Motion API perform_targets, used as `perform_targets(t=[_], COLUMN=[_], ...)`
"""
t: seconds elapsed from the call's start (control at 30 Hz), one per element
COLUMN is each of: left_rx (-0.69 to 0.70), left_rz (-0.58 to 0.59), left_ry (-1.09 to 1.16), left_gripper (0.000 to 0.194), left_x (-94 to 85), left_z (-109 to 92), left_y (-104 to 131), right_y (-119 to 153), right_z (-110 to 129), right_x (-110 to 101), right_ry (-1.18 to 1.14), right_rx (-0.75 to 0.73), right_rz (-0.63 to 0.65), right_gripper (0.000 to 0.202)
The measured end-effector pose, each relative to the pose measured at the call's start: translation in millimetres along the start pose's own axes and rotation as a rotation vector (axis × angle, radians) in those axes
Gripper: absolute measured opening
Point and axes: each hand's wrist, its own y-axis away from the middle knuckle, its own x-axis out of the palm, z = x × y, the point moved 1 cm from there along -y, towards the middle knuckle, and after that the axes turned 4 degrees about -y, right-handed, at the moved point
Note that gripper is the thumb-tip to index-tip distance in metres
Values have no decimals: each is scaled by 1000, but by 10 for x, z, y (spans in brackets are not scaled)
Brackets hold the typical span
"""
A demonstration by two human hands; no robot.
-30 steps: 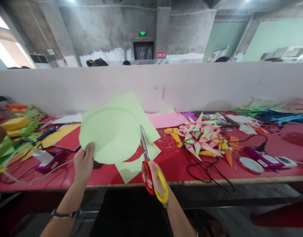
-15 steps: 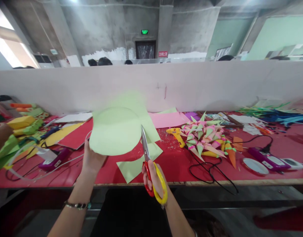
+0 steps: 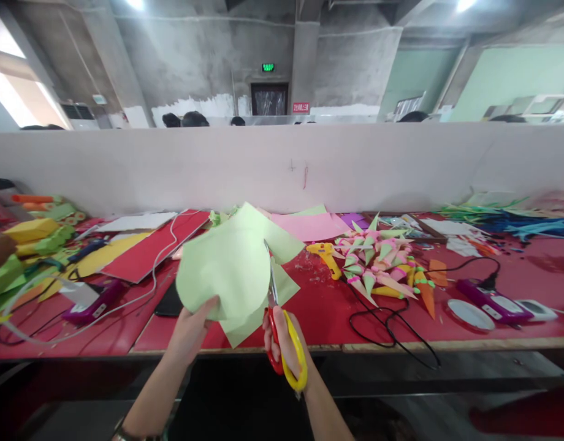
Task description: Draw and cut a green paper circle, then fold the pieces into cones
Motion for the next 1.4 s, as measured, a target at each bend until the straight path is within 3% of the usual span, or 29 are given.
perform_targets(t=[0.1,0.2,0.3,0.33,0.4,0.5,0.57,0.73,0.8,0.9,1.07,1.4], left_rx=[273,384,108,-22,-156,-129,-46,339,448,452,466,506], left_rz=[-162,-217,0,109,284,157,58,-87,-114,-120,-97,-2], left_ry=[-213,-45,258,283,253,178,107,-213,-398,-613,-690,-673], left_gripper=[29,33,40,41,43,44,37,20,25,47,49,48], left_x=[-160,-248,-186,-140,-48,4,-18,-161,-190,-176,-102,-21], left_z=[-245,-418,-313,-227,-48,107,89,-233,-361,-456,-456,-404], left_y=[-164,-231,-114,-42,94,131,38,-199,-191,-108,20,48], right_y=[32,65,73,70,62,64,77,105,106,100,61,-14], right_z=[-28,-49,-62,-67,-75,-81,-84,-118,-109,-32,131,117], right_x=[-24,12,82,102,127,117,89,46,52,73,98,221], right_ry=[-26,-42,-67,-75,-84,-80,-72,-65,-68,-38,-16,-151], right_rx=[-10,-15,-12,-8,0,-3,-23,-27,-62,-170,-214,-124], right_rz=[18,78,92,94,109,133,133,175,233,325,356,140], right_gripper=[54,52,53,53,53,51,51,55,58,62,60,64])
